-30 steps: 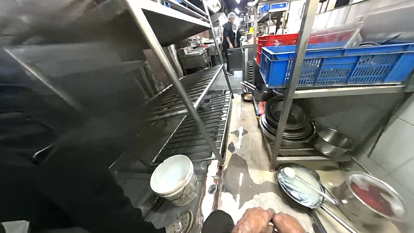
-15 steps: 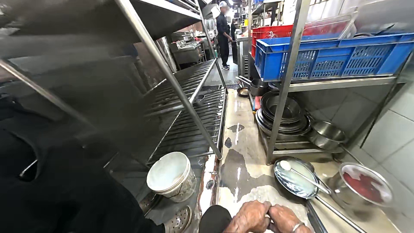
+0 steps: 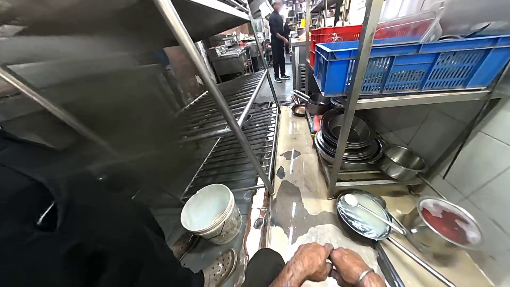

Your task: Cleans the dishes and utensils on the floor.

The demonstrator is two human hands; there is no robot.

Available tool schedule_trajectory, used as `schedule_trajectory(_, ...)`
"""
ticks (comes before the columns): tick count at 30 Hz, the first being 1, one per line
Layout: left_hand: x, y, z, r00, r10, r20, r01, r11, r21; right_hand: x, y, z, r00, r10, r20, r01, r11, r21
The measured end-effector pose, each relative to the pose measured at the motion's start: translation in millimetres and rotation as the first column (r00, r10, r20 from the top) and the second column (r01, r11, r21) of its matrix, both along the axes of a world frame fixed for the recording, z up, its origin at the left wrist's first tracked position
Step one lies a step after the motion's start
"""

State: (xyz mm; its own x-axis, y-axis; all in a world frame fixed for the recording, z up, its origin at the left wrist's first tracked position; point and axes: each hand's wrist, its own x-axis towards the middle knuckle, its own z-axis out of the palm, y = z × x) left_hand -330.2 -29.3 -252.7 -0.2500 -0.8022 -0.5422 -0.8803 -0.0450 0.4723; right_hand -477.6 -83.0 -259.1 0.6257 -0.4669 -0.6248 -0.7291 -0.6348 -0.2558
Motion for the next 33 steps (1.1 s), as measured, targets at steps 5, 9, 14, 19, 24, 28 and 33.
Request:
schedule_trajectory(5, 0.3, 0.3, -1.1, 1.0, 0.004, -0.016, -0.004, 1.0, -0.004, 0.7, -0.1, 0.5, 1.0, 0.0, -0.005, 0.0, 1.0, 0.004)
schedule_trajectory(9, 0.2, 1.3, -0.2, 1.0, 0.004, -0.021, -0.004, 1.0, -0.004, -0.1, -0.1, -1.3, 1.0, 0.006, -0.002, -0.006, 1.0, 0.002)
schedule_trajectory(14, 0.2, 1.5, 0.6, 1.0, 0.003, -0.013, -0.003, 1.0, -0.003, 0.4, 0.9, 1.3, 1.0, 0.0, 0.004, 0.0, 1.0, 0.008)
schedule_trajectory(19, -0.2, 0.3, 0.2, 1.0, -0.003, -0.011, 0.003, 1.0, -0.003, 0.2, 0.3, 3.6, 1.0, 0.004, -0.006, -0.004, 1.0, 0.014)
schedule_trajectory(24, -0.2, -0.4, 0.1, 1.0, 0.002, -0.012, -0.002, 1.0, -0.009, 1.4, 0.1, 5.2, 1.0, 0.008, -0.019, -0.008, 1.0, 0.009)
schedule_trajectory(28, 0.0, -2.0, 1.8, 1.0, -0.006, -0.009, 0.006, 1.0, 0.001, 1.8, -0.4, 4.4, 1.0, 0.01, -0.024, -0.01, 1.0, 0.011)
schedule_trajectory(33, 0.6, -2.4, 1.3, 1.0, -0.006, -0.009, 0.006, 1.0, -0.003, 3.0, -0.6, 5.4, 0.999, 0.012, -0.031, -0.012, 1.0, 0.013)
